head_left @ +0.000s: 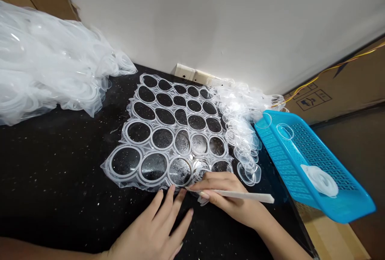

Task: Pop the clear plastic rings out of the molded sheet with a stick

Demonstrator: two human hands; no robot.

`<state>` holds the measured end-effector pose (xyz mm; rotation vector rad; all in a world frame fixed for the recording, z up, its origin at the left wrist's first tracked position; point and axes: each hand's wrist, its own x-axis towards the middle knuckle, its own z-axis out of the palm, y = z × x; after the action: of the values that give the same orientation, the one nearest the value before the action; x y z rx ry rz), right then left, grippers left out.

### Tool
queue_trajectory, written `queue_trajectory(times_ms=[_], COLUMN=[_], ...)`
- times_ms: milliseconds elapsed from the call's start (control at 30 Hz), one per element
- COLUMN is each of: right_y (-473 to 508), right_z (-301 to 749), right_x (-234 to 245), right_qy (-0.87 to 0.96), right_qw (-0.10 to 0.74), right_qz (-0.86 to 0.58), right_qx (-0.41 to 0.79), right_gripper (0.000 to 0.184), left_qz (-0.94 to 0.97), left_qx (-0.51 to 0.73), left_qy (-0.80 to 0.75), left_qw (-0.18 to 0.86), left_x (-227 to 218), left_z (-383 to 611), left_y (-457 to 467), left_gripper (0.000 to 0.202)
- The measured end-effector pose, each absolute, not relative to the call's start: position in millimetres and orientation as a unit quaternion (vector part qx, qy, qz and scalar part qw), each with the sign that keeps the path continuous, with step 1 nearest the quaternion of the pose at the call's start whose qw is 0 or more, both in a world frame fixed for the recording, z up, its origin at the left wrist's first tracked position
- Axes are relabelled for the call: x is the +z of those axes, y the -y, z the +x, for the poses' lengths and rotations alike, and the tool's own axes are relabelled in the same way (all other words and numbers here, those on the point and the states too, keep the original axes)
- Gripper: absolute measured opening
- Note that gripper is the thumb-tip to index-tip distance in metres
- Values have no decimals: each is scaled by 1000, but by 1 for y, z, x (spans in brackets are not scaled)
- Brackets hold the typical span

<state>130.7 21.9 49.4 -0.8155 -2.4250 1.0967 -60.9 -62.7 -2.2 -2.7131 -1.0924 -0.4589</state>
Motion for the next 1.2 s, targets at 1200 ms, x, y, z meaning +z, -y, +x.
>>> queue_trajectory(times_ms=[1200], right_y=[-45], right_z=[131], right_x=[18], right_qy=[540], right_qw=[400], right_qz=[-470], right_qx=[572], right_gripper=[47], left_qz=[-907], left_qx=[-173], left_qy=[370], left_qw=[99], left_x=[-4], left_z=[-60], left_y=[62], left_gripper=[33])
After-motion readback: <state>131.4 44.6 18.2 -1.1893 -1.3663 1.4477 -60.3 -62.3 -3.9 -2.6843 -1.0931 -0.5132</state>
